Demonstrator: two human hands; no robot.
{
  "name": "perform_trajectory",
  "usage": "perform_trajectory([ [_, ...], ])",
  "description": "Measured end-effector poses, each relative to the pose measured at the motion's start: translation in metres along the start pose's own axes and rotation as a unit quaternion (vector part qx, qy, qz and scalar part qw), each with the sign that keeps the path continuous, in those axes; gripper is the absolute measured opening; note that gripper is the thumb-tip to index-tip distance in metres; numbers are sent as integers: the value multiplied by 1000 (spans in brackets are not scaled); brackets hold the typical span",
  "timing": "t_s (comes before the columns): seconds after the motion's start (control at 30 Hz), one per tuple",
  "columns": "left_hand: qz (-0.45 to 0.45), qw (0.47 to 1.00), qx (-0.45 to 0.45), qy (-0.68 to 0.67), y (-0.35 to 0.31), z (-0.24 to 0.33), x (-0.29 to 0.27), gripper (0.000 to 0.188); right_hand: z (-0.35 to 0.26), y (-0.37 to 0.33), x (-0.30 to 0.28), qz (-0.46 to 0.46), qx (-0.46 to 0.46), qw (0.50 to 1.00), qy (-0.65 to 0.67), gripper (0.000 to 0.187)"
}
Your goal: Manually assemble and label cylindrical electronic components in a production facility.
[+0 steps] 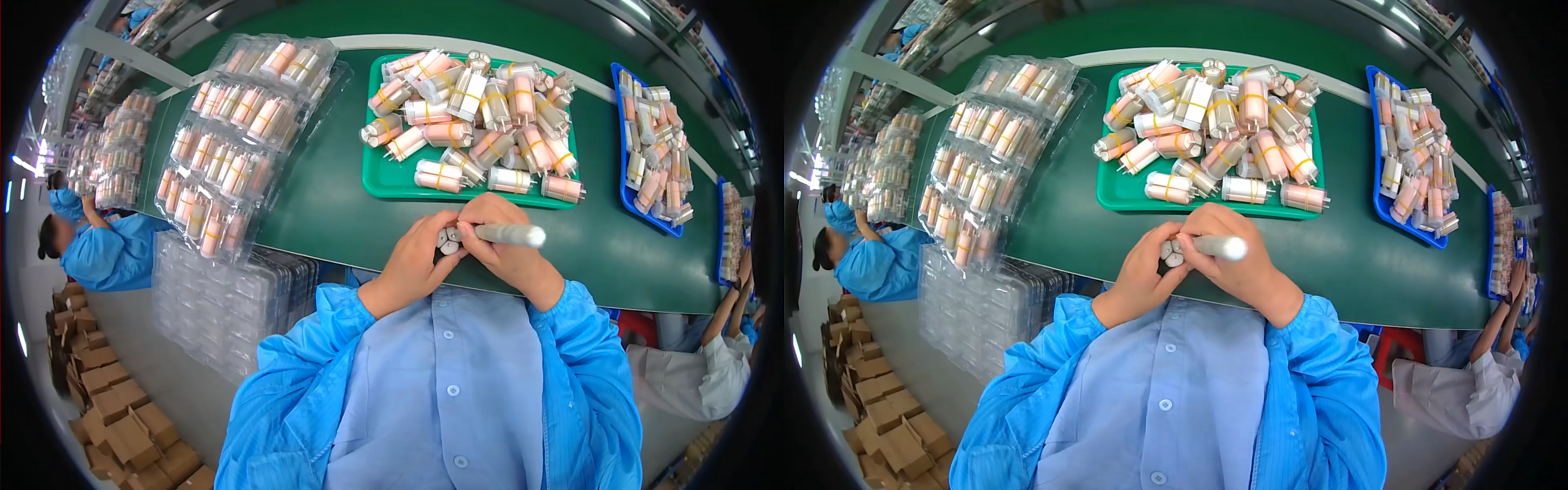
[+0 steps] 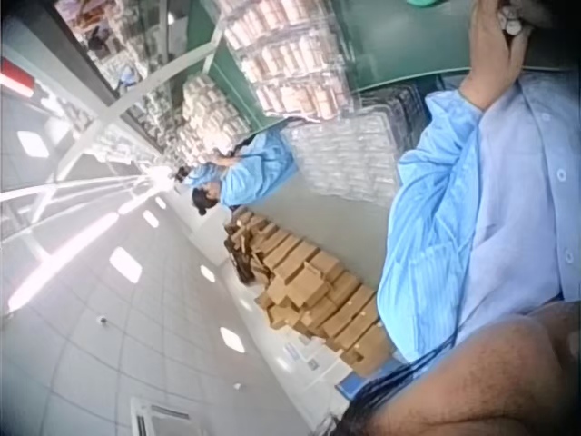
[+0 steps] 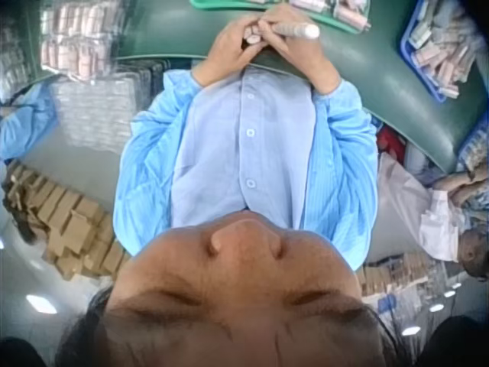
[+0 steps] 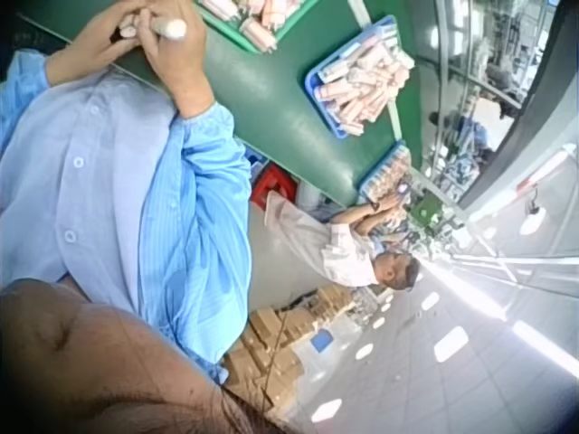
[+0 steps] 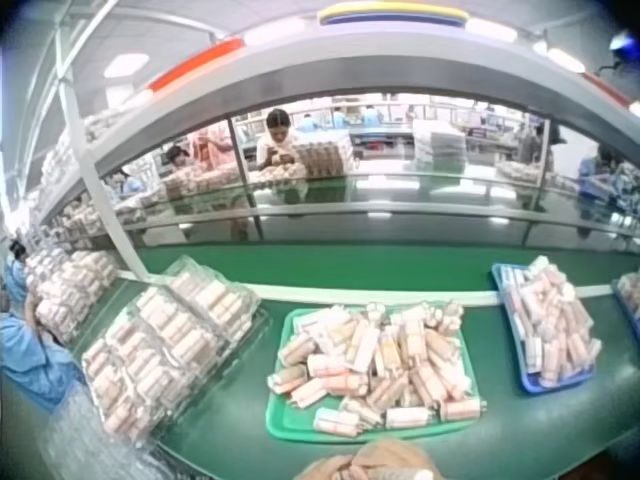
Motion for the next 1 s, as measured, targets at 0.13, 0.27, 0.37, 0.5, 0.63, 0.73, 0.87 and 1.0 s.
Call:
perform_trajectory([
  [0.13,104,988,-78,77,-10,-23,-30,43,-9,-3,-19,135,-41,990,21,4],
  [0.27,285,941,-183,-8,-13,-86,-81,33,-2,-14,-33,169,-30,985,-9,4],
  [0.37,229,952,-167,119,-9,-89,-91,45,8,-23,-37,160,-18,987,-18,4],
  [0.5,304,870,21,387,12,-33,-80,56,17,-32,-36,175,0,984,-22,5],
  [0.63,79,938,171,290,55,8,-41,59,21,-34,-30,170,14,985,-14,6],
  [0.73,22,954,116,275,67,0,-24,55,22,-33,-31,170,2,985,-8,6],
  [0.87,28,957,105,268,71,-11,-25,52,20,-31,-31,163,-1,987,-9,6],
  [1.0,61,991,92,82,44,16,-37,52,6,-25,-34,171,-18,985,-9,6],
])
Point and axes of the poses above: each hand's wrist, its own y-axis towards the middle knuckle, its own x-axis out of the palm, z = x × y, the point moved 2 cm from there along y, towards the middle knuckle, and after that the axes turned 9 degrees about y, right-handed, at the moved point
